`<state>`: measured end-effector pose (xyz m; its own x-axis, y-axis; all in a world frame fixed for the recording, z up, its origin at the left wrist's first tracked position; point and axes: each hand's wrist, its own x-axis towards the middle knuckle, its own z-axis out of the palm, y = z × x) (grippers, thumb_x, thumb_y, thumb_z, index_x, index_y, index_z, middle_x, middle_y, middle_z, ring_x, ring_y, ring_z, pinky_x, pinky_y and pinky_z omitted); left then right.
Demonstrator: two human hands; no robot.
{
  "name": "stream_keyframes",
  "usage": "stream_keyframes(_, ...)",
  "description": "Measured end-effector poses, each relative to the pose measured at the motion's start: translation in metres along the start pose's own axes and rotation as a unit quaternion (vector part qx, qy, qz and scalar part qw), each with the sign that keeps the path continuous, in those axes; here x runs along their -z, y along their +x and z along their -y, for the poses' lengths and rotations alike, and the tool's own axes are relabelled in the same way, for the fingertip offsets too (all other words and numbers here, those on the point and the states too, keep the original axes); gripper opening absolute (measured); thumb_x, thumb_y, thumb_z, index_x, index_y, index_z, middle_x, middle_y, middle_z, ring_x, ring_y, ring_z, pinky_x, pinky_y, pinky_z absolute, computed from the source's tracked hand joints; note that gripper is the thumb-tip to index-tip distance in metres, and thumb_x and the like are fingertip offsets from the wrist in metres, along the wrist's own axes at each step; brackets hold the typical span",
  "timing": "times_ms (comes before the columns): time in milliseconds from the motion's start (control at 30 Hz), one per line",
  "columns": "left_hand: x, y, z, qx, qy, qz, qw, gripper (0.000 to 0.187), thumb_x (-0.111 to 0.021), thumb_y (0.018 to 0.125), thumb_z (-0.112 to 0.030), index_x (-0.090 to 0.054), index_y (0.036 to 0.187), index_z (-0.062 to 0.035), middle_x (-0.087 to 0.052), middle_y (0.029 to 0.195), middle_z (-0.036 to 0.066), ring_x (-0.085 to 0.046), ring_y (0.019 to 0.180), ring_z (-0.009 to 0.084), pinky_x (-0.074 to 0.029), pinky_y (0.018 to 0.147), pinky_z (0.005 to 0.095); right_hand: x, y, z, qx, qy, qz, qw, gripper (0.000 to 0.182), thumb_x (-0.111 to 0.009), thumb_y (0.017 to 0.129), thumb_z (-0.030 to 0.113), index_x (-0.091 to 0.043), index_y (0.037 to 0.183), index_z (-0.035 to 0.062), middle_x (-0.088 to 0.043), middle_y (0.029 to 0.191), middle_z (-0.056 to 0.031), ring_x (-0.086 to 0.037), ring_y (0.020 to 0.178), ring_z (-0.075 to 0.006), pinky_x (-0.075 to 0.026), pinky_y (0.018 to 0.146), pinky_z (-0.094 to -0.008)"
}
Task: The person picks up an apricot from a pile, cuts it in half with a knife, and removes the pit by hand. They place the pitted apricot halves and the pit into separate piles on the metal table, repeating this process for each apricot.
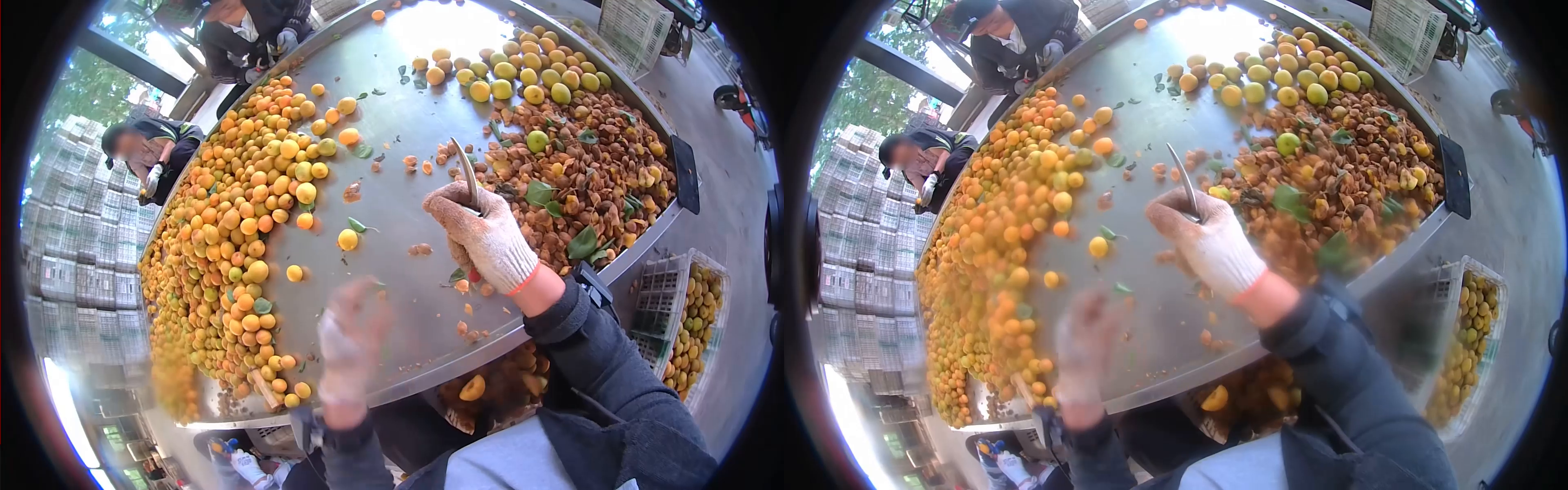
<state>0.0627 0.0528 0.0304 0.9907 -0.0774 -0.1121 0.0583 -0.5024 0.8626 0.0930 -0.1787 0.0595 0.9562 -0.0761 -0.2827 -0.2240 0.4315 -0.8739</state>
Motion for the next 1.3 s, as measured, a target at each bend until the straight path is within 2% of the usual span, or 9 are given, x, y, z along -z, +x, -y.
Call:
stream_keyframes(133,-0.001,0.101,0.041,0.009,0.167,-0.182,0.969,0.032,-0.070,0.082,-0.020,-0.066,0.109,-0.0039,-0.065,0.103,0.015,-0.063,0.090,0.0296,-0.050,0.084,0.0366,-0.002,0.000,-0.002,-0.008,-0.011,-0.014,1.000,0.021,-0.063,0.091,0.021,-0.062,0.097,0.0007,-0.052,0.056,-0.0006,-0.042,0.036,-0.0065,-0.031,0.035,-0.0211)
stream_keyframes(267,-0.020,0.131,0.062,-0.058,0.452,-0.127,0.881,0.032,-0.072,0.079,-0.020,-0.067,0.106,-0.0036,-0.065,0.100,0.016,-0.063,0.090,0.0332,-0.050,0.083,0.0379,0.004,0.003,-0.010,0.014,-0.021,-0.004,1.000,0.020,-0.064,0.090,0.019,-0.062,0.100,0.0010,-0.054,0.059,-0.0003,-0.043,0.038,-0.0064,-0.032,0.036,-0.0217)
stream_keyframes(400,-0.011,0.112,0.049,0.065,0.057,-0.075,0.993,0.038,-0.074,0.080,-0.014,-0.062,0.113,-0.0006,-0.064,0.106,0.013,-0.065,0.095,0.0248,-0.054,0.083,0.0340,0.002,0.006,-0.013,-0.006,-0.016,0.016,1.000,0.015,-0.065,0.089,0.015,-0.064,0.099,0.0031,-0.056,0.063,0.0014,-0.043,0.040,-0.0045,-0.032,0.037,-0.0216)
stream_keyframes(467,-0.004,0.081,0.043,0.066,-0.490,0.020,0.869,0.036,-0.065,0.088,-0.008,-0.056,0.121,0.0007,-0.063,0.111,0.013,-0.065,0.098,0.0225,-0.055,0.085,0.0346,-0.004,0.006,-0.018,-0.001,-0.086,0.049,0.995,0.013,-0.064,0.088,0.012,-0.065,0.097,0.0045,-0.059,0.069,0.0014,-0.045,0.045,-0.0031,-0.035,0.041,-0.0208)
stream_keyframes(600,-0.011,0.040,0.042,0.056,-0.596,0.037,0.800,0.038,-0.058,0.093,-0.007,-0.050,0.130,-0.0008,-0.062,0.117,0.016,-0.063,0.102,0.0273,-0.053,0.092,0.0414,-0.008,0.007,-0.049,0.101,-0.292,0.168,0.936,0.018,-0.062,0.082,0.005,-0.065,0.100,0.0046,-0.067,0.080,-0.0053,-0.059,0.067,-0.0116,-0.048,0.063,-0.0265)
stream_keyframes(667,-0.016,0.030,0.050,0.075,-0.710,0.061,0.697,0.042,-0.057,0.094,-0.011,-0.046,0.133,-0.0011,-0.059,0.122,0.018,-0.061,0.108,0.0293,-0.049,0.098,0.0435,-0.012,0.000,-0.054,0.108,-0.350,0.201,0.908,0.020,-0.060,0.080,0.005,-0.065,0.100,0.0044,-0.068,0.084,-0.0107,-0.064,0.076,-0.0185,-0.051,0.073,-0.0312)
stream_keyframes(733,-0.020,0.023,0.049,0.057,-0.718,0.097,0.687,0.047,-0.058,0.094,-0.015,-0.043,0.137,-0.0019,-0.056,0.128,0.020,-0.059,0.110,0.0305,-0.046,0.101,0.0452,-0.015,-0.006,-0.059,0.086,-0.370,0.242,0.893,0.018,-0.060,0.080,0.011,-0.069,0.094,0.0073,-0.068,0.088,-0.0168,-0.066,0.085,-0.0330,-0.051,0.078,-0.0380)
stream_keyframes(1133,-0.037,-0.001,0.043,0.049,-0.714,0.053,0.696,0.044,-0.064,0.092,-0.024,-0.050,0.130,-0.0068,-0.055,0.128,0.017,-0.055,0.118,0.0339,-0.044,0.102,0.0540,-0.026,-0.025,-0.070,0.041,-0.370,0.271,0.888,0.020,-0.057,0.077,0.009,-0.071,0.090,0.0070,-0.067,0.089,-0.0180,-0.065,0.084,-0.0337,-0.051,0.078,-0.0379)
stream_keyframes(1300,-0.040,-0.008,0.044,0.014,-0.676,0.039,0.736,0.041,-0.050,0.098,-0.033,-0.052,0.131,-0.0095,-0.057,0.128,0.014,-0.054,0.121,0.0322,-0.048,0.099,0.0524,-0.031,-0.030,-0.071,0.041,-0.414,0.251,0.874,0.021,-0.056,0.077,0.010,-0.071,0.091,0.0078,-0.067,0.089,-0.0184,-0.065,0.083,-0.0346,-0.051,0.076,-0.0384)
